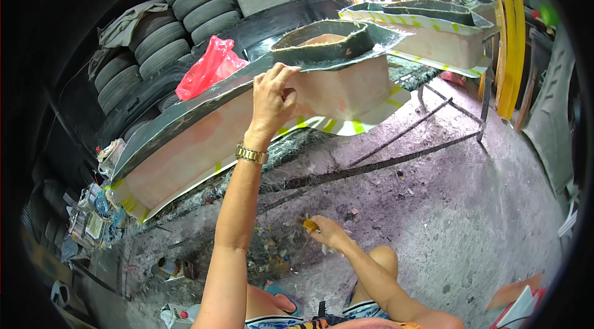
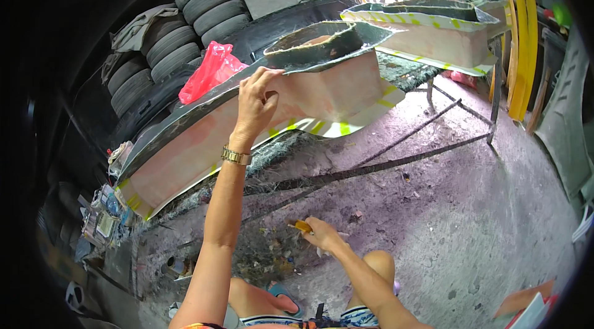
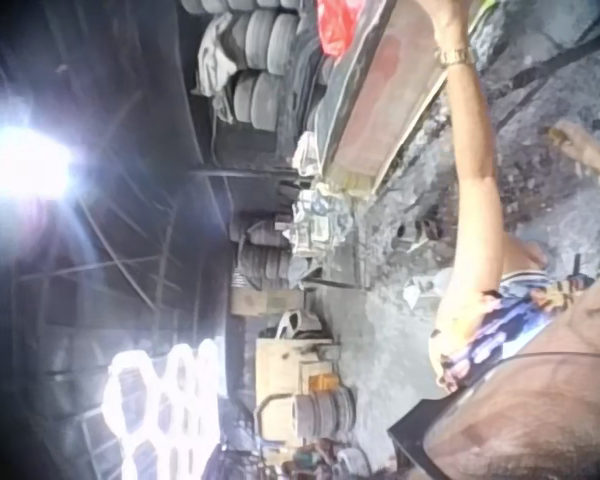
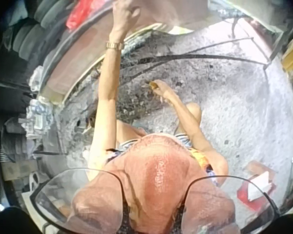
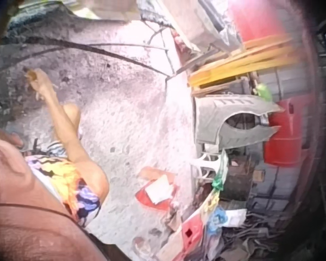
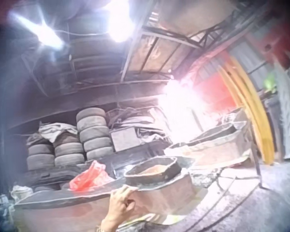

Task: The person sprays a fiberglass mold with a spray bottle, wipes it down using a cloth, trims the edges with a utility knife, and picks up a smartphone.

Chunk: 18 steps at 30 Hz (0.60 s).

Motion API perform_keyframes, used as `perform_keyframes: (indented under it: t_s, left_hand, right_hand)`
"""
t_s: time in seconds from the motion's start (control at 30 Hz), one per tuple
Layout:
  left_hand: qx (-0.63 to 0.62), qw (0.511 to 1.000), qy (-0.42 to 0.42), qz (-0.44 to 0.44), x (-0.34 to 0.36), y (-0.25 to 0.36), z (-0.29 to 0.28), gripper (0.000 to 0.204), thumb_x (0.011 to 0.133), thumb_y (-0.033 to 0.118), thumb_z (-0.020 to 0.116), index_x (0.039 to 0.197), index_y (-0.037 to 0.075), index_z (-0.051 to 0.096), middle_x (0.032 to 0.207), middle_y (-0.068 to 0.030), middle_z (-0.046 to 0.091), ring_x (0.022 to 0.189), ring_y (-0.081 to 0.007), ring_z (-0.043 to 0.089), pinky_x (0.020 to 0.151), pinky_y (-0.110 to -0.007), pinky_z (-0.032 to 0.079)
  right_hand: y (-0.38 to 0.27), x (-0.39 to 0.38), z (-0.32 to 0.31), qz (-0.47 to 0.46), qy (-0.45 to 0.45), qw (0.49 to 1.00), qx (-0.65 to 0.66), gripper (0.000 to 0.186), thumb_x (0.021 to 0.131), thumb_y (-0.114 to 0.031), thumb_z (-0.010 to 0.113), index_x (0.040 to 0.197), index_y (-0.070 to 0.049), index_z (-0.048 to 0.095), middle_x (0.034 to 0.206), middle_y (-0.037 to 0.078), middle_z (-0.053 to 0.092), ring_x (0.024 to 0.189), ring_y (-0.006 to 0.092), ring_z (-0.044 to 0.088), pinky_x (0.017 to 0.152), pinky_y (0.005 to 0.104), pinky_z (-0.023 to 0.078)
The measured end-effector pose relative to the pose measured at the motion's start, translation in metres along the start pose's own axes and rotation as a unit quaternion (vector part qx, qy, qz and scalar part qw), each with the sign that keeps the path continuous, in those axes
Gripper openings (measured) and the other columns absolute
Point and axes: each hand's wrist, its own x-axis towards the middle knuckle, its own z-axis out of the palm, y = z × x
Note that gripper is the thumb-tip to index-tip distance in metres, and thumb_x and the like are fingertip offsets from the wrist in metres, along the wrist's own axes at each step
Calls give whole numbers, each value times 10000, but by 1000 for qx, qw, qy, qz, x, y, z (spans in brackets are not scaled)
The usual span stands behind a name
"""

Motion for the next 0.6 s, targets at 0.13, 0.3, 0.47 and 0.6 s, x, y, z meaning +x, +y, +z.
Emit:
perform_keyframes:
  t_s: [0.13,0.3,0.47,0.6]
  left_hand:
    - [9,999,29,13,-3,2,3,431,699,0,543,1110,98,627,1020,-54,588,981,-245,566,899,-373,381]
    - [6,999,52,14,-5,3,6,454,701,-10,549,1135,106,618,1047,-50,598,994,-246,566,913,-368,379]
    - [-6,999,45,7,-6,4,6,436,713,-18,551,1133,90,603,1053,-54,586,1024,-242,557,936,-388,380]
    - [-8,998,55,10,-7,5,5,430,719,-16,553,1132,90,604,1058,-54,586,1029,-241,558,932,-390,384]
  right_hand:
    - [3,3,5,-54,19,998,-27,292,832,-270,660,1014,-47,611,904,184,633,863,360,629,748,421,477]
    - [14,7,11,-12,-7,999,-39,282,837,-279,657,977,-37,620,903,183,641,854,347,632,751,404,479]
    - [24,8,13,-21,-10,999,-24,281,830,-280,660,984,-47,626,903,174,647,857,336,637,757,394,482]
    - [28,9,15,10,-36,999,-34,280,825,-279,662,1000,-63,635,916,169,652,867,336,640,759,395,486]
